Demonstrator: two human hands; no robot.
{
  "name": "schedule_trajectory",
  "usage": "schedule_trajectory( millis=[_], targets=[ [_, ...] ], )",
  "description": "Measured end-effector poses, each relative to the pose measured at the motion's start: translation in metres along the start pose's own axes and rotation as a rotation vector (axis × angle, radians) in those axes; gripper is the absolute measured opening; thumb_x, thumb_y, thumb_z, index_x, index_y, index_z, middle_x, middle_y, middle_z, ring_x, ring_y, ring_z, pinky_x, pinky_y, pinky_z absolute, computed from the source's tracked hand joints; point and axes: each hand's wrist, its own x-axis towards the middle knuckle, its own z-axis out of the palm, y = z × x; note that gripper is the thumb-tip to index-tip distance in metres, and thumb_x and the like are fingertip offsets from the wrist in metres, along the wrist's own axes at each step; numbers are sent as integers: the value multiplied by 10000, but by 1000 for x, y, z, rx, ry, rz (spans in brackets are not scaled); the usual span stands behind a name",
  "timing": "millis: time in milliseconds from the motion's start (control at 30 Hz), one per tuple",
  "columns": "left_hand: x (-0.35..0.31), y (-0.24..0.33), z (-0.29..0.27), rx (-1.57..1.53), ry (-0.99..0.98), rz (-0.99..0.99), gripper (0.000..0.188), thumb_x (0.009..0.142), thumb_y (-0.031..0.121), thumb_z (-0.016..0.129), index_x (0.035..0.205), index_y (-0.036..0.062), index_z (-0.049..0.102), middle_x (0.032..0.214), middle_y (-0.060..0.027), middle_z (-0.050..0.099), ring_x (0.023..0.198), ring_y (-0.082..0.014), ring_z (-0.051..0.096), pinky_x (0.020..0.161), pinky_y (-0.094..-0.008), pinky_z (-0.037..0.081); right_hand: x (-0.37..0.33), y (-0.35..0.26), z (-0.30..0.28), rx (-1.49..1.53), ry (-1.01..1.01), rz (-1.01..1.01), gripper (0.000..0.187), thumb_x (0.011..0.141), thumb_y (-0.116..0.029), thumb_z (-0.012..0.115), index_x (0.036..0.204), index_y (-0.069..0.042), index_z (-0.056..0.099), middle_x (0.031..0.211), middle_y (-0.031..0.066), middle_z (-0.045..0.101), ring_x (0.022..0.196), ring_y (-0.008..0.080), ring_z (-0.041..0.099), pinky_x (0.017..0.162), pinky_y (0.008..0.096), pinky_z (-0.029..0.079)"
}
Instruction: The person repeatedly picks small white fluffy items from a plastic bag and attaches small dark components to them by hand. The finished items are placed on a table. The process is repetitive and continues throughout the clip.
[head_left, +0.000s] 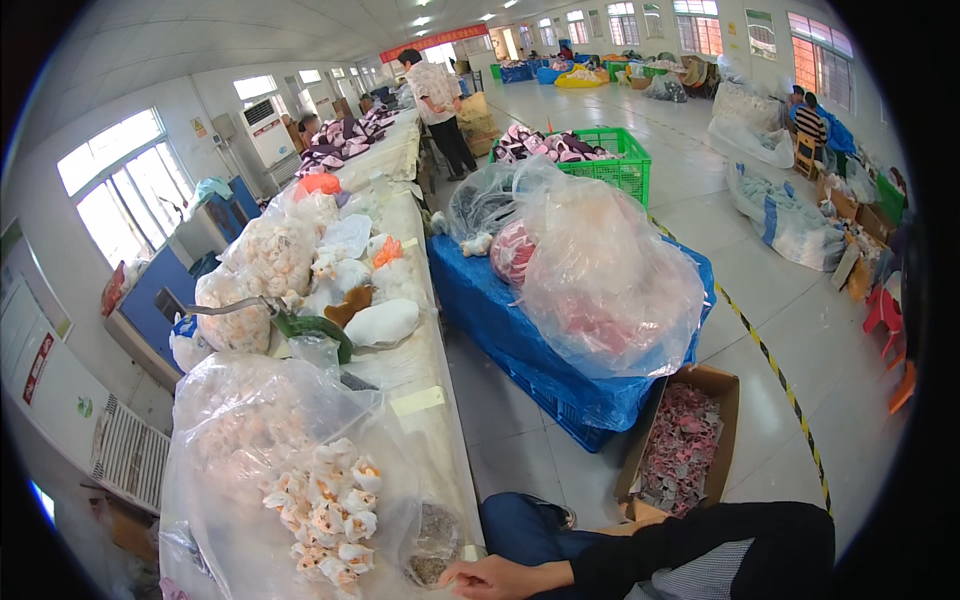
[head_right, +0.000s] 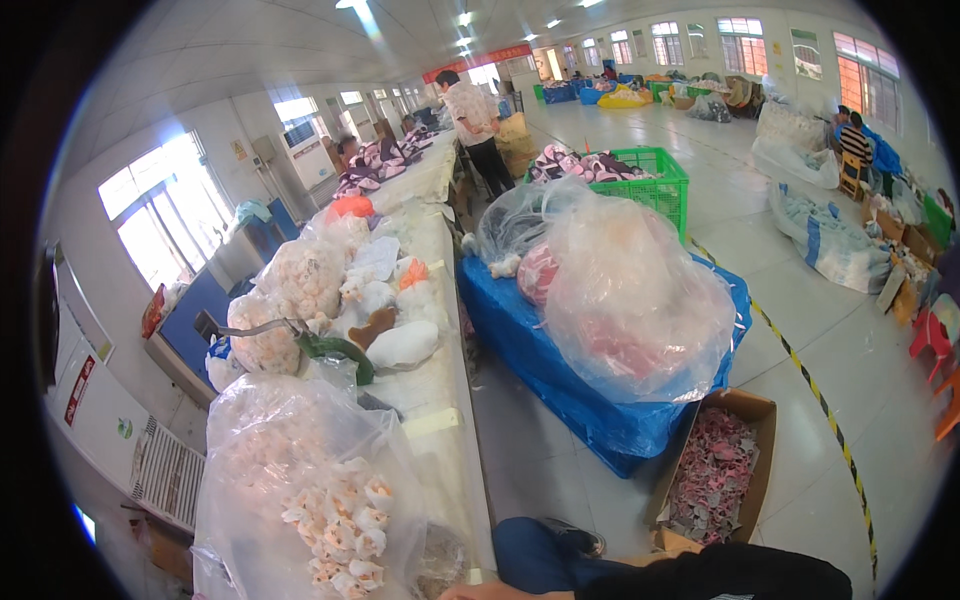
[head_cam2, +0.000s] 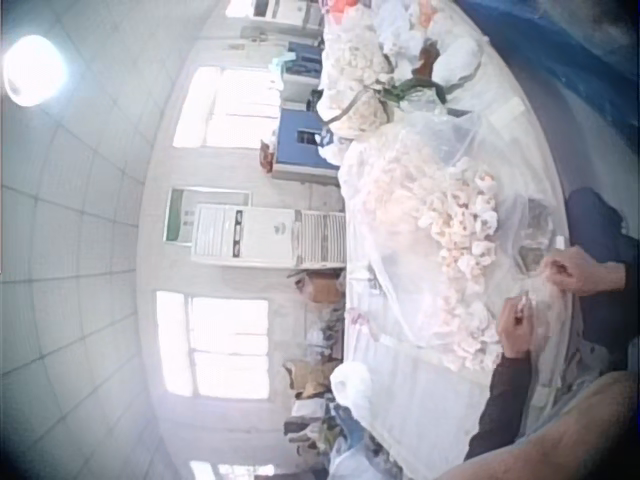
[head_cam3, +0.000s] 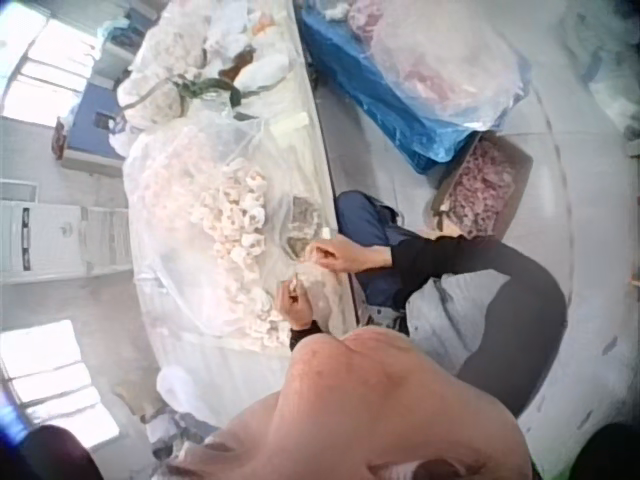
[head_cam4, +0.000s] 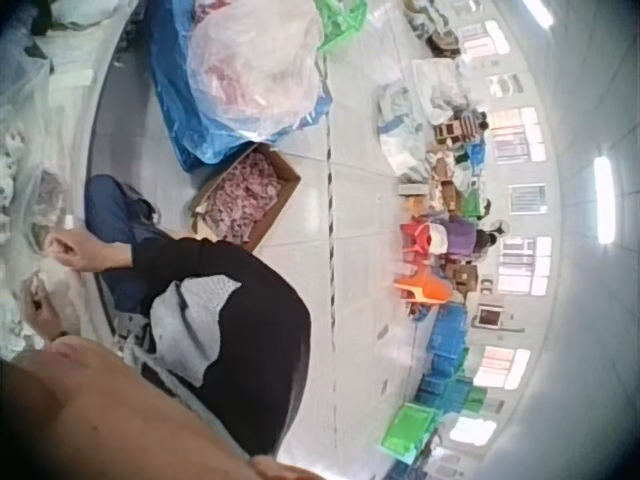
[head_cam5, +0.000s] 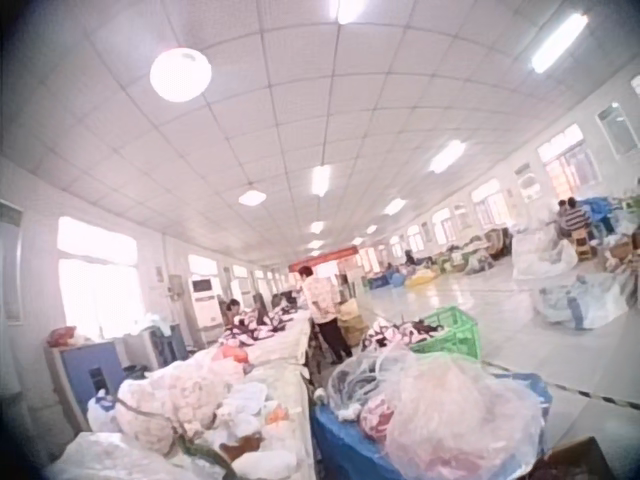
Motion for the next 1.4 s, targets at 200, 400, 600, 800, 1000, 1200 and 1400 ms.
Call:
schedule_trajectory(
  millis=[200, 400, 600, 800, 1000, 1200, 1400],
  targets=[
    [124, -12, -47, 436, 269, 231, 377, 977, 172, 702, 1303, -10, 647, 996, -160, 606, 650, -276, 497, 567, -368, 420, -31, 8, -8, -16, 261, 142, 138, 982, -166, 643, 1059, -52, 651, 669, 113, 585, 550, 261, 566, 531, 371, 401],
    [118, -93, -44, 665, 133, 139, 422, 883, 105, 710, 1293, 29, 648, 1109, -190, 636, 921, -329, 614, 767, -398, 500, -42, 18, -7, 72, 19, 274, 214, 1045, -201, 619, 1205, -69, 669, 754, 21, 619, 667, 105, 568, 650, 259, 469],
    [97, -28, -76, 437, 258, -87, 424, 849, 63, 695, 1269, 16, 653, 1164, -180, 625, 1084, -376, 622, 903, -450, 512, -19, 1, -3, -69, -184, 69, 128, 977, -215, 668, 1017, -111, 732, 755, 103, 649, 599, 268, 633, 551, 338, 488],
    [-7, -18, -131, 540, 523, -248, 271, 916, -113, 544, 1096, 19, 698, 935, -76, 625, 616, -142, 483, 537, -280, 368, 17, -16, 35, -161, -346, -66, 118, 977, -124, 650, 1084, -111, 698, 624, 101, 544, 517, 280, 566, 504, 354, 427],
    [-85, -36, -140, 472, 491, -584, 340, 871, -76, 629, 1184, 45, 684, 1032, -63, 602, 576, -96, 361, 527, -258, 344, 24, -13, 81, -199, -448, 94, 160, 1028, -158, 594, 1158, -122, 679, 643, 127, 580, 541, 302, 593, 517, 368, 449],
    [-98, -49, -137, 305, 497, -697, 447, 844, 1, 739, 1276, 63, 642, 1081, -74, 606, 648, -97, 441, 533, -235, 352, 21, -11, 78, -325, -579, 62, 160, 989, -196, 647, 1125, -124, 690, 635, 106, 606, 530, 273, 612, 517, 357, 455],
    [-92, -102, -161, 429, 352, -708, 297, 859, 160, 767, 1107, 28, 671, 907, -59, 656, 760, -163, 599, 648, -296, 447, 22, -13, 84, -255, -576, 161, 134, 973, -196, 668, 1082, -130, 710, 622, 89, 588, 509, 236, 575, 513, 336, 438]
  ],
)
